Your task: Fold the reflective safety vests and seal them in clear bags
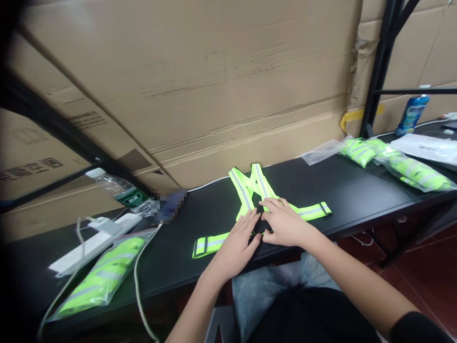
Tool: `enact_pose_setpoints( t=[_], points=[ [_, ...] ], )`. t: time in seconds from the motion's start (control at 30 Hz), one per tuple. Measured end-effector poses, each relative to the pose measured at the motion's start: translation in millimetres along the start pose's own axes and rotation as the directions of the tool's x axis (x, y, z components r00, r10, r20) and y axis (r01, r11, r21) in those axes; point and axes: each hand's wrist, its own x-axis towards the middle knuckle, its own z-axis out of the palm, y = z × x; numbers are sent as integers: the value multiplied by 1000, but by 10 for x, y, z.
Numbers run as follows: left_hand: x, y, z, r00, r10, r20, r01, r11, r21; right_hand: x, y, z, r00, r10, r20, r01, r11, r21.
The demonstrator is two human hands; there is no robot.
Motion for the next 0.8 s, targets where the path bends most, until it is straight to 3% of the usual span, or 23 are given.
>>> enact_pose_setpoints(
  t=[0.2, 0.4, 0.67, 0.73, 0.8],
  points=[
    [4, -1, -1, 999, 9, 47, -10, 1000, 19, -18, -25, -80, 999, -30, -34, 27, 996, -82],
    [-18, 18, 5, 999, 39, 20, -39, 999, 13, -57, -42, -110, 995, -36, -88, 28, 996, -90],
    [-54, 51, -27, 999, -22, 23, 22, 1000, -4, -265, 235, -237, 990, 63, -125, -78, 989, -126],
    [-79, 69, -59, 999, -22, -25, 21, 999, -37, -328, 303, -268, 994, 68, -87, -78, 990, -121],
    [-122, 49, -111, 985, -45, -169, 33, 997, -75, -369, 341, -282, 997, 51, -56, -57, 993, -101]
  ],
)
